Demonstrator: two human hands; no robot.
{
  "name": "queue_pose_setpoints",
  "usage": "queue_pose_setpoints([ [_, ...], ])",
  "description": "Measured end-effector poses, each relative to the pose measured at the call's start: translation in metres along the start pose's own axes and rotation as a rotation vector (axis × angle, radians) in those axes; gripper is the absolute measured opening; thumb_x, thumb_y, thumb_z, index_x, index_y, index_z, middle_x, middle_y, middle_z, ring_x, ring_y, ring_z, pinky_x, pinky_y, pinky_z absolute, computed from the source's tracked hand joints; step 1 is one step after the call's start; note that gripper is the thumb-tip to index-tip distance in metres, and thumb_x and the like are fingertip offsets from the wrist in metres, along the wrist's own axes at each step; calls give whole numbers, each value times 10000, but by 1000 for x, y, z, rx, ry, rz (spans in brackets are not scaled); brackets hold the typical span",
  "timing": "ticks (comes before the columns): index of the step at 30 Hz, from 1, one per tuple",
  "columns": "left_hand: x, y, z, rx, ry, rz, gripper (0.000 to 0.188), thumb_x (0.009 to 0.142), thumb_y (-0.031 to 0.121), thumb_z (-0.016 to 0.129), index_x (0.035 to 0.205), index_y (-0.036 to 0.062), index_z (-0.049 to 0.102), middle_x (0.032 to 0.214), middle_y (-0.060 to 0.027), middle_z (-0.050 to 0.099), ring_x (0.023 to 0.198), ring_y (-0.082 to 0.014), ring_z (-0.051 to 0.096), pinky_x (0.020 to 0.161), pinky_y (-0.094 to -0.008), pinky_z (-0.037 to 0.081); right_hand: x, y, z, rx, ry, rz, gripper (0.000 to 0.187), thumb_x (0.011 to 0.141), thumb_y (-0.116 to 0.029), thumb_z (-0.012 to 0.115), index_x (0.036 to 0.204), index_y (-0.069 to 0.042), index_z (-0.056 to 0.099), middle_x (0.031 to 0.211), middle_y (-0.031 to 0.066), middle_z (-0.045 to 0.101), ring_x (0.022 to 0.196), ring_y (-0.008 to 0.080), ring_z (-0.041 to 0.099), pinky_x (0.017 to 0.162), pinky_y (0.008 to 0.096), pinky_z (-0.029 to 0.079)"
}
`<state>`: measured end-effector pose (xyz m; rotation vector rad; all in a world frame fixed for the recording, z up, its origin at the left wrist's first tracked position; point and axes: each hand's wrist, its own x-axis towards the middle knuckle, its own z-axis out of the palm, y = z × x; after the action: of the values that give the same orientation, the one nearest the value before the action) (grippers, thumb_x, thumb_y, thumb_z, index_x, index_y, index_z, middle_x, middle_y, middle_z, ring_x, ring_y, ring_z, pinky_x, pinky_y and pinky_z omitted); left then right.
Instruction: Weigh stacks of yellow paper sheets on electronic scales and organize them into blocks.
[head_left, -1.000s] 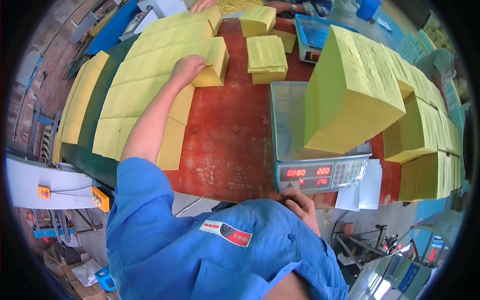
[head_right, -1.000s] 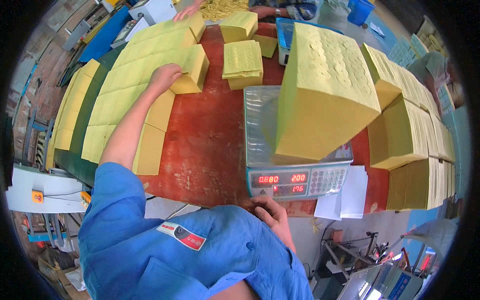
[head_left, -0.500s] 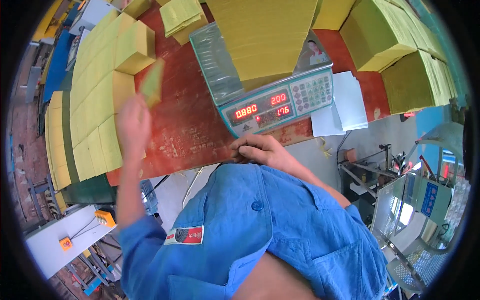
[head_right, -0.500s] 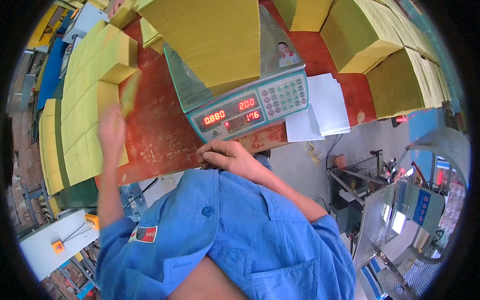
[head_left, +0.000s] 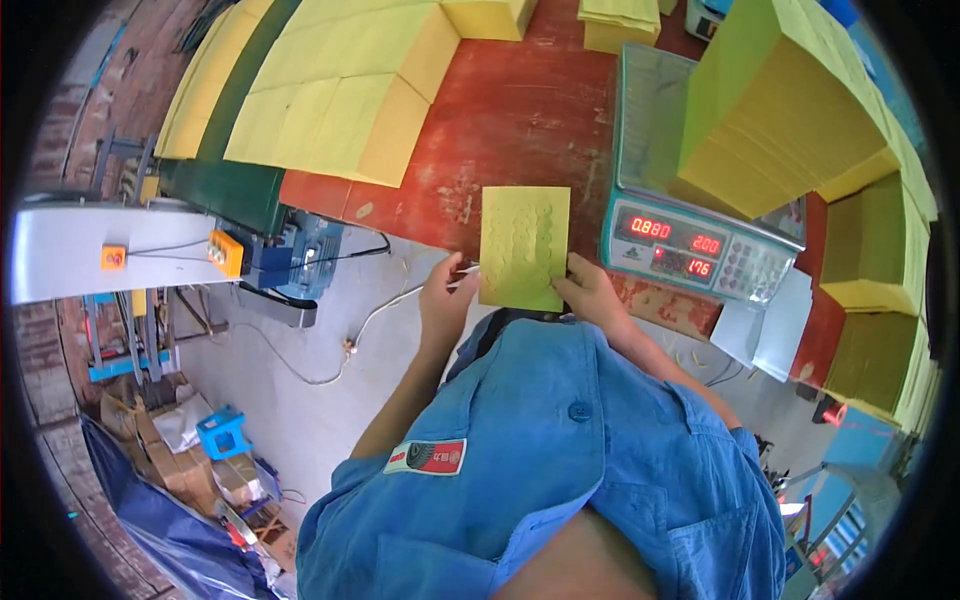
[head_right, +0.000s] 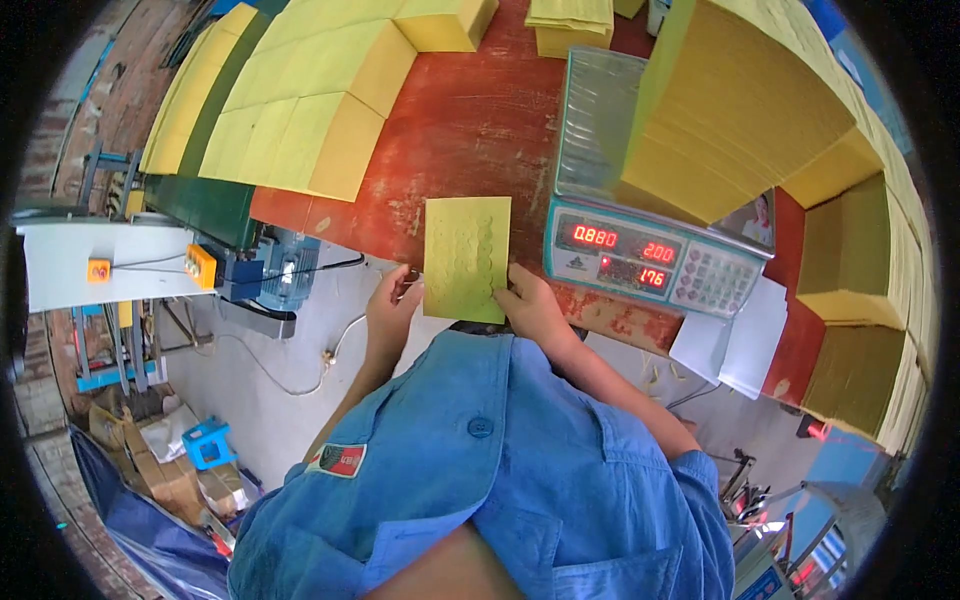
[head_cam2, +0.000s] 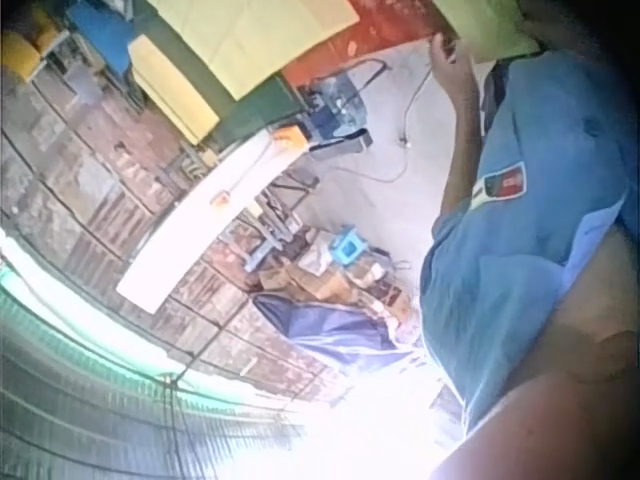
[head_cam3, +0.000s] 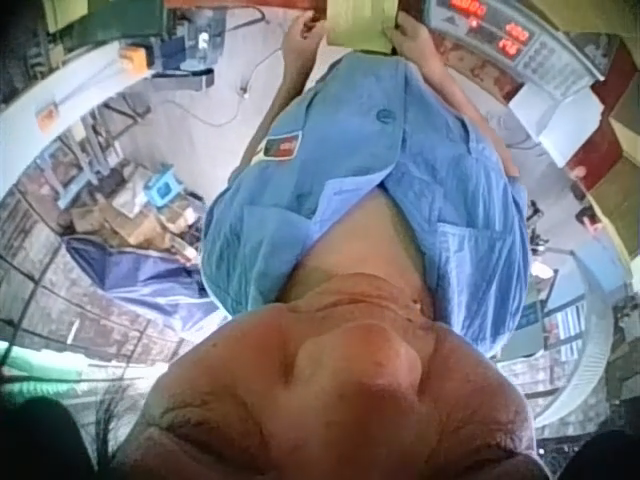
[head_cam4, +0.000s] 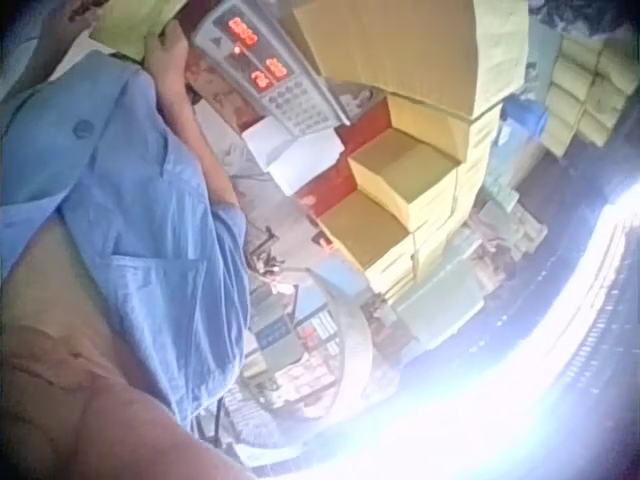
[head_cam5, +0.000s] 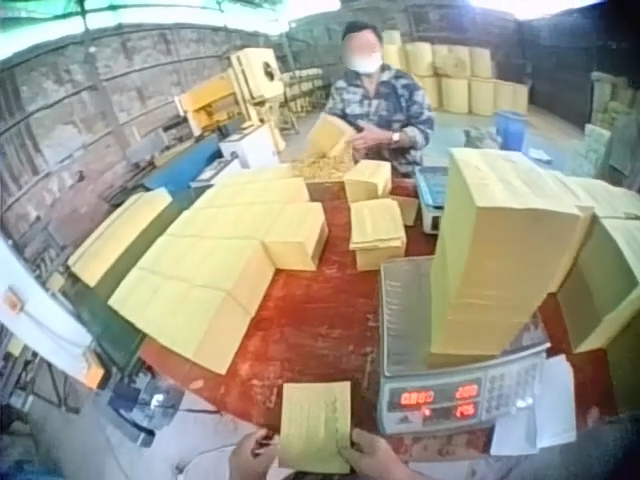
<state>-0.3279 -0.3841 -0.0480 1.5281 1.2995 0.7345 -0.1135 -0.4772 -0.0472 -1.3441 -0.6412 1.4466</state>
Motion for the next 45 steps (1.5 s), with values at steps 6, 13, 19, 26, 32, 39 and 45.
queue_pose_setpoints([
  [6,1,70,-20,-372,-205,-177,215,915,163,578,972,-27,660,845,-26,619,784,-98,578,704,-242,464,-33,-68,1,-378,14,-335,204,872,-4,592,1073,30,605,927,140,640,855,185,622,748,344,504],
  [13,50,294,24,-425,-414,343,190,905,176,613,940,-7,648,855,-27,643,808,-85,572,721,-246,452,-108,-248,-43,-621,531,-906,464,806,13,697,1254,-30,586,808,47,622,713,95,577,626,266,485],
  [19,134,428,114,-278,-732,523,220,870,255,674,771,72,601,704,-22,607,606,-116,568,568,-248,452,-107,-369,-131,-531,706,-920,512,843,-57,673,1323,2,505,708,31,588,596,83,539,545,233,448],
  [26,151,419,153,-54,-821,360,291,856,288,698,674,136,528,598,11,523,488,-106,505,455,-247,389,-100,-350,-162,-493,659,-663,493,845,-93,692,1297,15,527,777,31,571,600,85,523,555,242,485],
  [32,147,409,148,0,-833,398,308,865,312,681,662,136,532,589,13,521,504,-103,512,470,-240,388,-101,-340,-155,-599,690,-682,444,852,-116,687,1257,18,563,739,29,573,611,87,548,559,246,495],
  [39,142,401,147,6,-815,401,295,875,320,668,678,129,559,587,10,533,512,-97,514,477,-236,386,-95,-331,-163,-622,727,-700,395,851,-133,693,1211,0,601,722,23,568,617,85,544,565,245,486],
  [45,143,401,152,7,-798,460,297,899,317,642,690,121,564,608,11,547,531,-89,514,481,-231,384,-91,-328,-166,-528,721,-729,360,861,-138,685,1188,-5,616,702,3,539,614,77,510,564,244,461],
])
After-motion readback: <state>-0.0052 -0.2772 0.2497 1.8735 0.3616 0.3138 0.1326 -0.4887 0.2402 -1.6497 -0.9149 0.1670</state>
